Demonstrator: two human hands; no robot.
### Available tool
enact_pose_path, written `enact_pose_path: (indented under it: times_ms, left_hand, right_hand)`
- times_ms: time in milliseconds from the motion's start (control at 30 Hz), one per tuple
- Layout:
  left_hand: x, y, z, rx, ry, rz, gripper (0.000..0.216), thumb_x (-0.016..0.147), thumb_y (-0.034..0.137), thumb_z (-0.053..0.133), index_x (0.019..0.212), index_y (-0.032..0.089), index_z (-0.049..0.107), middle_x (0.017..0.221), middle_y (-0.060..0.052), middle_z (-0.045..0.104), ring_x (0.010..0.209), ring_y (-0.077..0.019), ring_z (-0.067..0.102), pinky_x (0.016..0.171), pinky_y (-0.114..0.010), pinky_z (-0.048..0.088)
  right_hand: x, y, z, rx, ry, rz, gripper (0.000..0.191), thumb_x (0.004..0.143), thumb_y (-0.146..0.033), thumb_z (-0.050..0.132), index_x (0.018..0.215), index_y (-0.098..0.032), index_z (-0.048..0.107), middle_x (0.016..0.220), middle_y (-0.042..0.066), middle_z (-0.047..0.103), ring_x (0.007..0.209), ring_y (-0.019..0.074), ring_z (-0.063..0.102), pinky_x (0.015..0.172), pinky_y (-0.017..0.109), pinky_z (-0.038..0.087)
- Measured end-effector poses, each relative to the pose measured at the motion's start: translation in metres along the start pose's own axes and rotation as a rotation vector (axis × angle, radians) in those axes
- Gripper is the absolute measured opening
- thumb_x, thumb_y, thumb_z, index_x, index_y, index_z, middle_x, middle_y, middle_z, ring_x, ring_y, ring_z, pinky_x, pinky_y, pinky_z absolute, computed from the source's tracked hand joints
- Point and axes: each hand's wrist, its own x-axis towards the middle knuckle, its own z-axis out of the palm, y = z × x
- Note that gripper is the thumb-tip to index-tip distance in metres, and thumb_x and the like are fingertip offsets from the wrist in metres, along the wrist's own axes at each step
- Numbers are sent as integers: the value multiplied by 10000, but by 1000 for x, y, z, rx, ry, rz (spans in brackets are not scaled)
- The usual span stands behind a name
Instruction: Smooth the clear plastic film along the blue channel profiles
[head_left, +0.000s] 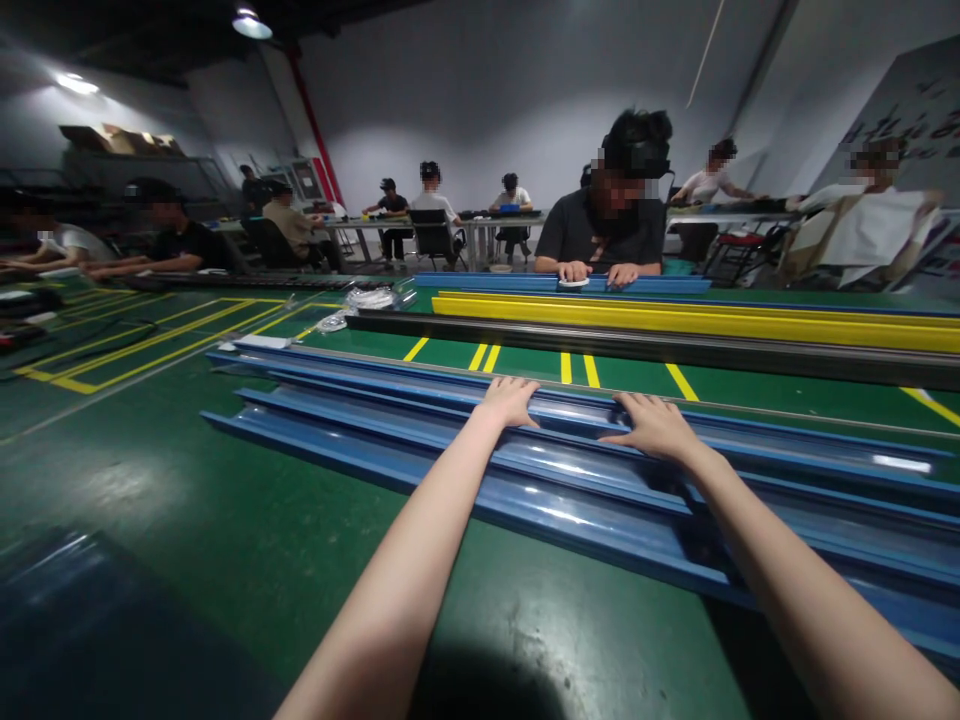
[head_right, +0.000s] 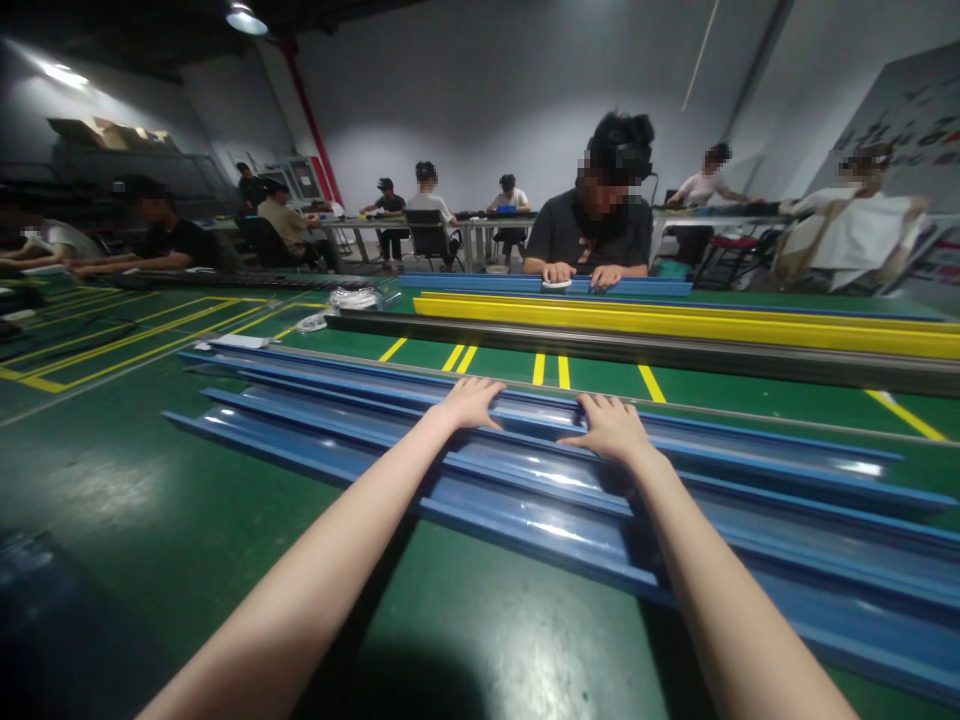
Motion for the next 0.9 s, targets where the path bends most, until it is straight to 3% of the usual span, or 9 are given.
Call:
enact_pose_path:
  times_ms: [233,433,600,733,900]
  left_hand:
    - [-3,-8,-8,136,43,119,807,626,682,540,1288,247,388,1148,-108,553,1034,-282,517,851,-361,393]
    - [-7,-18,-39,179,32,95,921,555,788,472,1317,286,348,1165,-110,545,1013,-306,537,792,-362,415]
    - [-13,-22,-68,214,58,86,961,541,809,450,1334,282,320,1171,-108,548,1050,-298,525,798,-339,405]
    - [-28,-17,-92,255,101,122,948,553,809,434,1318,256,351,1098,-99,586,1010,-277,548,761,-297,396]
    - [-66,-5,-114,336,124,194,910,552,821,411,1254,243,439,965,-82,629,915,-257,582,690,-266,374]
  right_hand:
    - [-5,0,-15,-128,51,-139,683,714,-709,338,1134,-201,518,1046,123,608,929,274,556,723,360,399]
    - [2,-11,-52,-239,77,-161,778,663,-795,267,1073,-196,546,936,124,623,854,274,570,592,305,360]
    - [6,-20,-87,-280,115,-155,798,647,-805,274,1078,-191,545,928,136,625,868,289,567,576,300,338]
    - [-6,-25,-107,-281,137,-130,803,636,-808,288,1078,-189,546,928,140,631,853,288,573,599,310,342]
    - [-41,-39,-123,-267,141,-118,801,648,-805,271,1082,-189,541,927,142,632,842,294,581,601,316,353]
